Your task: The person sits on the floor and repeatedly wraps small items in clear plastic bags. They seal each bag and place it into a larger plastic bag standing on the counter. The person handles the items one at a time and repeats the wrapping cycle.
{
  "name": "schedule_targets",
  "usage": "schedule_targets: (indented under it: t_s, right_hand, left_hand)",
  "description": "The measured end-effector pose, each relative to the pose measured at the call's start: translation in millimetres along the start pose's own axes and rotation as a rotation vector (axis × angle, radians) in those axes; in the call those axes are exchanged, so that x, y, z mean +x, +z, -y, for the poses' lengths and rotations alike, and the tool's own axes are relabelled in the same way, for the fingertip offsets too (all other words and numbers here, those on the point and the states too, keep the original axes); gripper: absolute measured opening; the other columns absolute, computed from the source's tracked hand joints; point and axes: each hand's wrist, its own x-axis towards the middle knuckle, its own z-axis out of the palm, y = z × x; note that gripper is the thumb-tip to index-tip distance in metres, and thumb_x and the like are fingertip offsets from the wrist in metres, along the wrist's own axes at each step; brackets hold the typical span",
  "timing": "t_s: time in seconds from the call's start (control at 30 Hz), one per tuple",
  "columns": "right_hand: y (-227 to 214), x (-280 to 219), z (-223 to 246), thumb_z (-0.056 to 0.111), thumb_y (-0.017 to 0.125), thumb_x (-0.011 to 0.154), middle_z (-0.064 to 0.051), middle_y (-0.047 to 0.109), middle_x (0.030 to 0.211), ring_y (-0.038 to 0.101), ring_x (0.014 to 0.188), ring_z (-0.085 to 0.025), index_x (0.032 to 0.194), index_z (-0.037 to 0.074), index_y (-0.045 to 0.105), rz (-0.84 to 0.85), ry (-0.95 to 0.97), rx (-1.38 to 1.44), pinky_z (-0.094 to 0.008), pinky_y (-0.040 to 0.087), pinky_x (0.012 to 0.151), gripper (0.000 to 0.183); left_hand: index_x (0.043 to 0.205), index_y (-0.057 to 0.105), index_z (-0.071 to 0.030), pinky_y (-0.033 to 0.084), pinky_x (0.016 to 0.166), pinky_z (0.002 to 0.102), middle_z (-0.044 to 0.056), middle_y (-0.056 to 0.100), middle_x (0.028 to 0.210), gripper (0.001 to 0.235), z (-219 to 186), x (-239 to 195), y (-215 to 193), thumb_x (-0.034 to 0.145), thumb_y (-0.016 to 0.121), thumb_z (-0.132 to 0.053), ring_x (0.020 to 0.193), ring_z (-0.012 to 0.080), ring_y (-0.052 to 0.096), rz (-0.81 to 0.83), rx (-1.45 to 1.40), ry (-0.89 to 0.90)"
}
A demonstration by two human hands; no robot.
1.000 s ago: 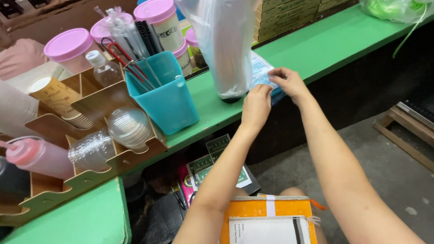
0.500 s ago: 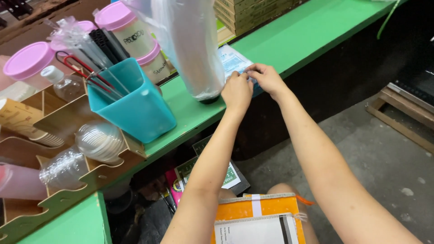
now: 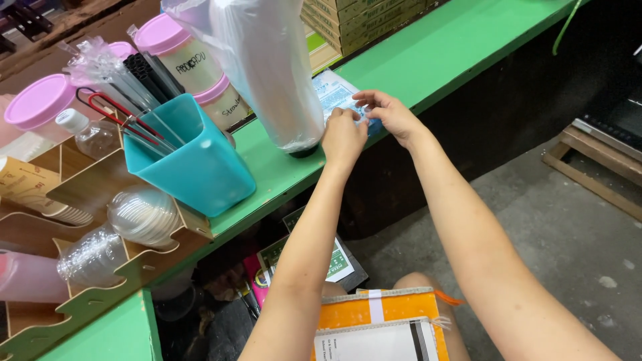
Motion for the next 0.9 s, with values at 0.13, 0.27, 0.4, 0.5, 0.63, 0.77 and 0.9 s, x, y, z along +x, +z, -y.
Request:
schedule_targets:
  t_s: [0.13, 0.27, 0.4, 0.5, 0.63, 0.77, 0.9]
  right_hand:
    - [0.4, 0.6, -1.7, 0.001, 0.054, 0.085, 0.001, 0.068, 0.119, 0.052, 0.102, -0.006, 0.133, 0.02, 0.067, 0.004, -0.009, -0.01, -0.02, 0.043, 0.092, 0.053]
    - [0.3, 0.9, -1.9, 0.001, 0.055, 0.085, 0.001, 0.07, 0.118, 0.053, 0.102, -0.006, 0.132, 0.021, 0.068, 0.002, -0.014, -0.013, -0.02, 0.043, 0.091, 0.052]
    - [1.9, -3.2, 5.6, 0.001, 0.055, 0.086, 0.002, 0.07, 0.117, 0.053, 0.101, -0.005, 0.131, 0.021, 0.069, 0.0, -0.01, -0.02, -0.02, 0.043, 0.09, 0.051]
    - [2.4, -3.7, 7.2, 0.001, 0.055, 0.085, 0.001, 0.07, 0.118, 0.054, 0.102, -0.006, 0.13, 0.021, 0.069, 0.001, -0.009, -0.011, -0.02, 0.044, 0.091, 0.051]
    - [2.5, -4.0, 6.3, 0.002, 0.055, 0.085, 0.001, 0.071, 0.117, 0.054, 0.102, -0.006, 0.129, 0.02, 0.07, -0.002, 0.0, -0.006, -0.02, 0.044, 0.091, 0.05]
    - [1.9, -4.8, 6.5, 0.002, 0.056, 0.084, 0.001, 0.071, 0.116, 0.055, 0.102, -0.006, 0.129, 0.02, 0.07, -0.008, 0.011, 0.0, -0.02, 0.045, 0.091, 0.05]
    - [0.3, -0.9, 0.2, 0.002, 0.059, 0.08, 0.002, 0.07, 0.113, 0.054, 0.103, -0.006, 0.123, 0.017, 0.074, -0.038, 0.005, -0.026, -0.019, 0.045, 0.091, 0.048]
  left_hand:
    - [0.095, 0.072, -0.012, 0.061, 0.083, 0.049, 0.005, 0.061, 0.102, 0.018, 6.3, 5.8, 14.0, 0.087, 0.073, -0.028, 0.101, 0.0308, 0.067, 0.01, 0.077, -0.012]
    - [0.091, 0.07, -0.01, 0.061, 0.081, 0.047, 0.006, 0.059, 0.097, 0.015, 12.5, 11.0, 26.3, 0.089, 0.069, -0.024, 0.097, 0.0301, 0.067, -0.018, 0.128, -0.009]
    - [0.092, 0.07, -0.009, 0.061, 0.083, 0.047, 0.007, 0.059, 0.097, 0.016, 10.0, 8.7, 23.6, 0.09, 0.068, -0.024, 0.098, 0.031, 0.067, -0.019, 0.125, -0.01]
    - [0.092, 0.07, -0.008, 0.06, 0.086, 0.052, 0.009, 0.06, 0.1, 0.019, 5.6, 6.8, 17.3, 0.089, 0.069, -0.027, 0.101, 0.0361, 0.066, 0.011, 0.022, -0.018]
    - [0.091, 0.071, -0.005, 0.059, 0.091, 0.05, 0.01, 0.059, 0.102, 0.017, -0.2, 4.3, 15.2, 0.087, 0.07, -0.022, 0.105, 0.0341, 0.064, 0.016, 0.05, -0.017]
    - [0.099, 0.067, 0.0, 0.056, 0.096, 0.053, 0.012, 0.058, 0.105, 0.023, 10.1, 10.3, 38.0, 0.088, 0.067, -0.019, 0.108, 0.0345, 0.063, 0.002, 0.138, -0.01]
    - [0.106, 0.063, 0.004, 0.056, 0.094, 0.053, 0.013, 0.056, 0.107, 0.025, 7.0, 9.6, 31.8, 0.09, 0.062, -0.016, 0.109, 0.0361, 0.062, -0.011, 0.132, -0.025]
